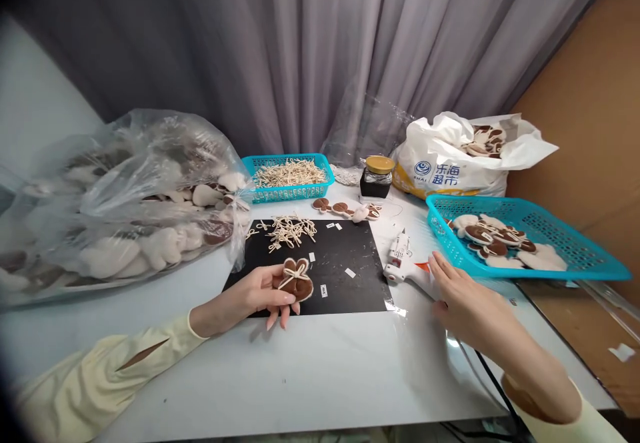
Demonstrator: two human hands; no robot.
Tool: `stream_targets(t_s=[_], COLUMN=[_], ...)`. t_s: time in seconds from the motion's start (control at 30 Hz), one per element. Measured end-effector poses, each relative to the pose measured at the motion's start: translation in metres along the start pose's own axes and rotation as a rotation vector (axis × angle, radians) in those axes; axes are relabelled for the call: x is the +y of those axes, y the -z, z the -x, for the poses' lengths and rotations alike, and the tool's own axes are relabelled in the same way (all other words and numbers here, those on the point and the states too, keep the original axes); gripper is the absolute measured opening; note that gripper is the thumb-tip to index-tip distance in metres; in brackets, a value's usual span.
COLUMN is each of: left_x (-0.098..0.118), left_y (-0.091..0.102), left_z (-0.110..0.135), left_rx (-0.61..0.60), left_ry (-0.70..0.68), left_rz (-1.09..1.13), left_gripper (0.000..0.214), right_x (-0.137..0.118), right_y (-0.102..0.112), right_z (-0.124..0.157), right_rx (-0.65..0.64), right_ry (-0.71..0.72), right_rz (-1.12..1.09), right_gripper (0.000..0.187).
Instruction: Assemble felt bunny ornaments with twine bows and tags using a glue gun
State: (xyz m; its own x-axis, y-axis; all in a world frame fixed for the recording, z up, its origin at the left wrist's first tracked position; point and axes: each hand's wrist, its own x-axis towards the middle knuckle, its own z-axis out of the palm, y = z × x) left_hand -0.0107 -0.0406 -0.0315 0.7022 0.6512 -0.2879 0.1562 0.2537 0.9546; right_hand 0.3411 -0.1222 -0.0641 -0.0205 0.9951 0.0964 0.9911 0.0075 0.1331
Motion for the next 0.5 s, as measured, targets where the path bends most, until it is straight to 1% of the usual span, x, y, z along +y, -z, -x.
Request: stream_targets(t_s=[0.1, 0.2, 0.27, 0.37, 0.43, 0.5], left_x=[-0.001, -0.003, -0.004, -0.005, -0.004, -0.003], left_y=[0.0, 0.003, 0.006, 0.007, 0.006, 0.003], left_z=[0.0, 0.0, 0.0, 0.001, 0.002, 0.003], left_rx=[0.005, 0.009, 0.012, 0.013, 0.005, -0.002], left_ry=[-0.01, -0.007, -0.013, -0.021, -0.028, -0.049], left_rz=[0.01, 0.023, 0.042, 0.06, 0.056, 0.053], left_gripper=[0.03, 0.034, 0.036, 0.033, 0.03, 0.027], right_x=[-0.008, -0.013, -0.015, -0.023, -0.036, -0.056], right_y=[-0.006, -0.008, -0.009, -0.009, -0.004, 0.005], right_z=[-0.013, -0.021, -0.023, -0.015, -0.001, 0.021], right_rx=[-0.077, -0.076, -0.027, 0.111, 0.208, 0.263], right_ry=[-0.032, -0.045, -0.062, -0.051, -0.017, -0.023], right_rz=[-0.022, -0.069, -0.092, -0.177, -0.359, -0.624], right_gripper=[0.053, 0.044, 0.034, 0.022, 0.023, 0.027])
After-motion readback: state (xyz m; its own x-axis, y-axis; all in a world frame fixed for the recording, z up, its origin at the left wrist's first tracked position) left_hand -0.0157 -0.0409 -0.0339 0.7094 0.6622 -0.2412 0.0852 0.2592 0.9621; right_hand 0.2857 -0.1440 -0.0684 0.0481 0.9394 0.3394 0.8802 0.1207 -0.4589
